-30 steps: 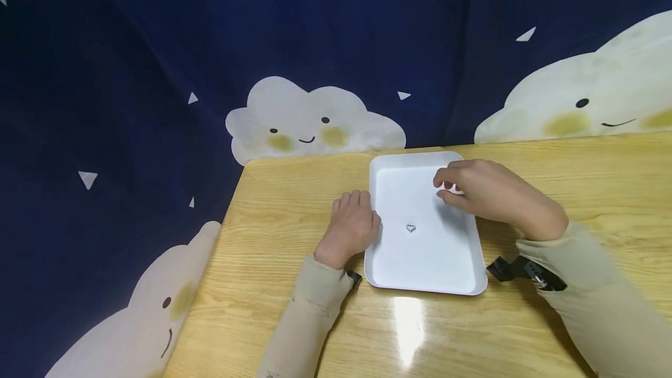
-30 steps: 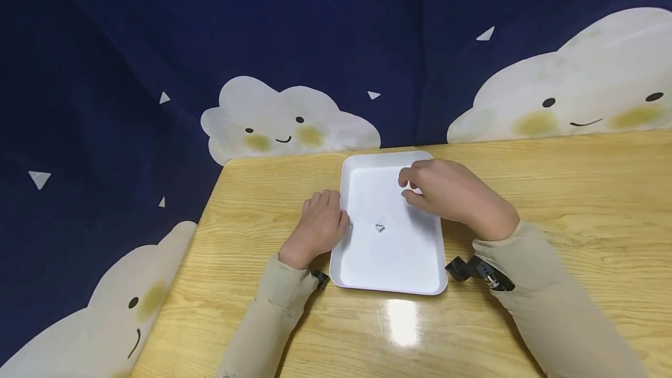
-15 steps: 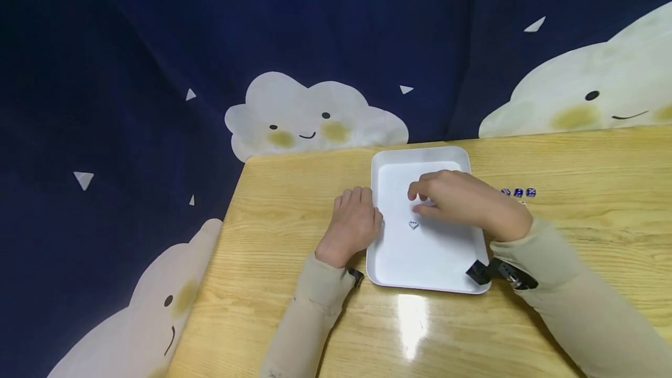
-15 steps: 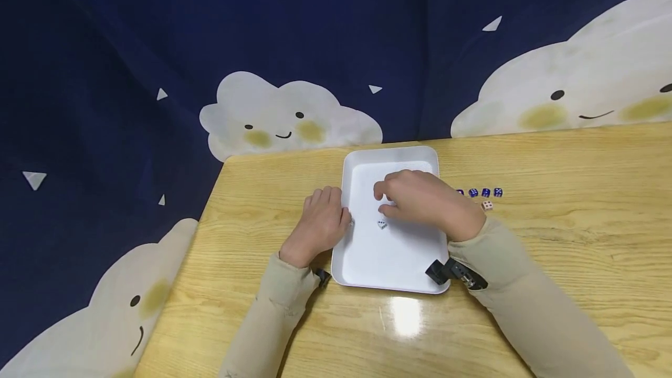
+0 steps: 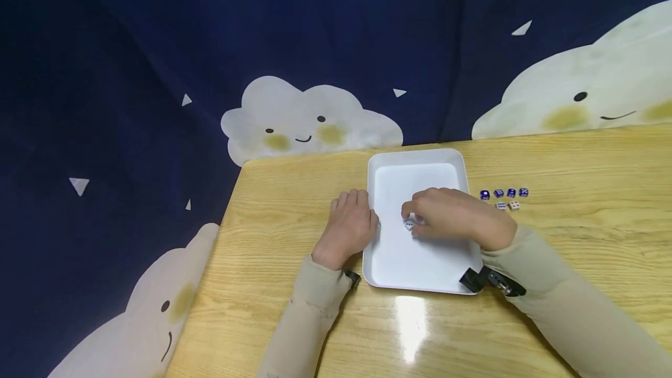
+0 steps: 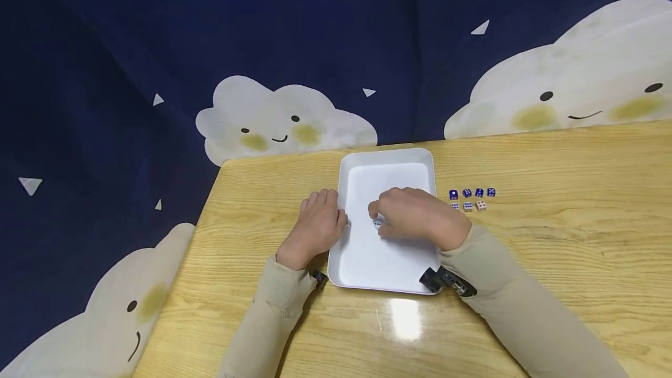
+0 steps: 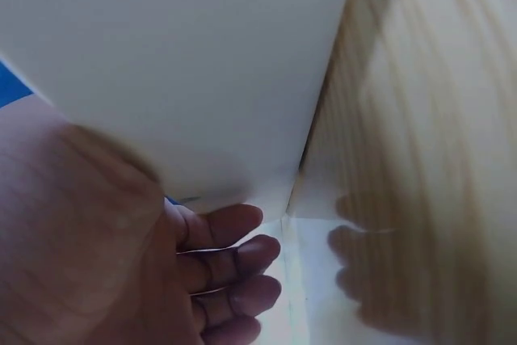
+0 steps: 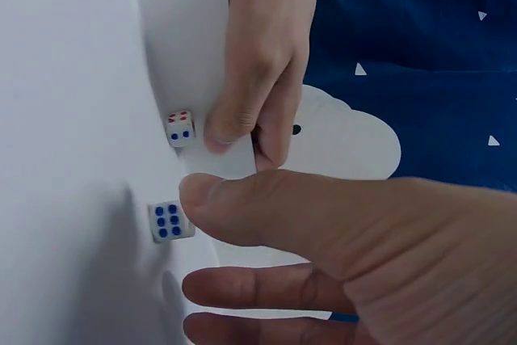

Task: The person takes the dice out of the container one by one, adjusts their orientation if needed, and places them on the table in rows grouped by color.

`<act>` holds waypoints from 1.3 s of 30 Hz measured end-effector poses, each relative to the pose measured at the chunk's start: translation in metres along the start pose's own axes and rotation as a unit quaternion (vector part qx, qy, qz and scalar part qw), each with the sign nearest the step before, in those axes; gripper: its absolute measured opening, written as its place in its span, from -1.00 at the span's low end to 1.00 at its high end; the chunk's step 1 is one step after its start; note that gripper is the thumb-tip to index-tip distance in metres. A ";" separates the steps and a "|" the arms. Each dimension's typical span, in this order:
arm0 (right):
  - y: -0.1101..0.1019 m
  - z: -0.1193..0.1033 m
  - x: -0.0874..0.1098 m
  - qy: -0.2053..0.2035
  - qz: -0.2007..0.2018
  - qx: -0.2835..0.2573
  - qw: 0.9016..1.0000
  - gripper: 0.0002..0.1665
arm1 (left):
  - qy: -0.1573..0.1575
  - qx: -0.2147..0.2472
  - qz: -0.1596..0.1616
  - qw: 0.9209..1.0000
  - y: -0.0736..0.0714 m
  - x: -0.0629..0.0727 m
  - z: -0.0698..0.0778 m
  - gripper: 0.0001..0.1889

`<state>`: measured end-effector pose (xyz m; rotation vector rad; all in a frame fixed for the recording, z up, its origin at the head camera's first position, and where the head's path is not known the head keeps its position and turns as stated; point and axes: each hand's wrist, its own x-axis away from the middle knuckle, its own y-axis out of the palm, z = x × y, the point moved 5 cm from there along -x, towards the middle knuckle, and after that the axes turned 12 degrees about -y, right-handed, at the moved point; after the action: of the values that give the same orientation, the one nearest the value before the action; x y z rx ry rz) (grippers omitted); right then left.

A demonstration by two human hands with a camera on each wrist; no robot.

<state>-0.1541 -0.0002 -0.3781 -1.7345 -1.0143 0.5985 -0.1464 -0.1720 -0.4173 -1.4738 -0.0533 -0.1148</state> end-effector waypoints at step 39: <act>-0.028 -0.018 0.020 -0.120 0.168 0.104 0.973 -0.86 | 0.002 0.007 -0.003 1.000 0.000 0.001 0.000 -0.76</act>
<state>-0.1396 0.0124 -0.3444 -1.6827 -0.7876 1.1133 -0.1456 -0.1722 -0.4167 -1.4596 -0.0552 -0.1224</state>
